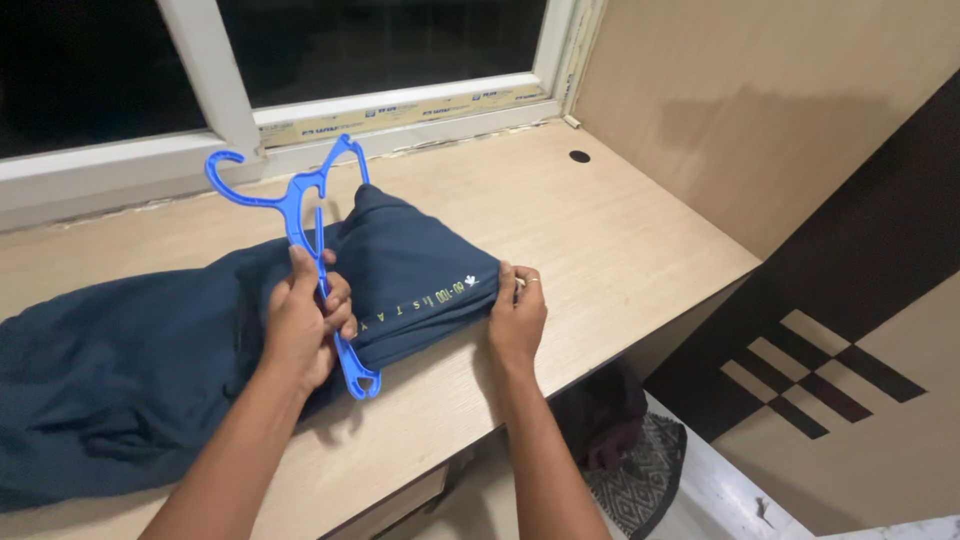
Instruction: The person folds a pair of dark blue sweatpants on a desk, places them on a blue hanger, and hangs them in a wardrobe. They then fold a light blue hoodie, place it on a hanger, and hang it in the wardrobe.
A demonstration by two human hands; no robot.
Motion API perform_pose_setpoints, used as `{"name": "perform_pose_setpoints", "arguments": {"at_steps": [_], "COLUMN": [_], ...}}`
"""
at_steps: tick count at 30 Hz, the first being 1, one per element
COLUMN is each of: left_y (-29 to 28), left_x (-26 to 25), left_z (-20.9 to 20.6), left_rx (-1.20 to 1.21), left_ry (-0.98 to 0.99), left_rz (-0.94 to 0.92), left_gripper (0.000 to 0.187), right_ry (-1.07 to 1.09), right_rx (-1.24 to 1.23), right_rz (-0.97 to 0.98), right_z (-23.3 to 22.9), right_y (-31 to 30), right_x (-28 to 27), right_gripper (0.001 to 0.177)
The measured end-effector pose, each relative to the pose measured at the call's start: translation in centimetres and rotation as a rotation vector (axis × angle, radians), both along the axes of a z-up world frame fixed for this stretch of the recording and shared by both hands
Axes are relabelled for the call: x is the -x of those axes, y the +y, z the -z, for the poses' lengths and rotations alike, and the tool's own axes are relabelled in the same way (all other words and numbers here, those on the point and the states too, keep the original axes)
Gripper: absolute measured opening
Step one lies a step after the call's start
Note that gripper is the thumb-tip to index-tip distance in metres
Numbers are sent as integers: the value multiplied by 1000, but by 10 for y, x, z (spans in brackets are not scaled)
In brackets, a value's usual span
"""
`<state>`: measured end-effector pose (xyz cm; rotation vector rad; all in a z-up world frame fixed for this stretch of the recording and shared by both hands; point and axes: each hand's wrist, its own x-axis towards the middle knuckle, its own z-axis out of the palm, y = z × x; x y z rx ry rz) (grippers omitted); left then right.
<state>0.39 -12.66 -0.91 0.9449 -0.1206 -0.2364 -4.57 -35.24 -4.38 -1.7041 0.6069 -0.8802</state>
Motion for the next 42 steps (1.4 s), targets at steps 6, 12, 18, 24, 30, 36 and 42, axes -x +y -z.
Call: {"name": "perform_pose_setpoints", "arguments": {"at_steps": [6,12,18,24,30,36,42], "left_y": [-12,-12,12,28,31,38,37], "left_x": [-5,-13,-6,11,17,12,6], "left_z": [7,26,19,2,-16,-19,-5], "left_rx": [82,29,-116,-335,-462,-479,-498], "left_ry": [39,54,63,-94,-137,-65,-15], "left_rz": [-59,-118,-285,-276,-282,-244,-239], "left_gripper": [48,49,50,54,59,58,58], "right_ry": [-187,-288,-312,-105,-145,147,175], "right_rx": [-110,-253,-186,-264,-151,61,873], "right_rz": [40,195,335,228,267,142,24], "right_z": [-6,-2,-1,-11,-20,-22,-22], "right_y": [0,-7,-14,-5,1,10,25], "right_x": [3,7,6,14,18,21,26], "right_gripper": [30,29,29,28,25,38,33]}}
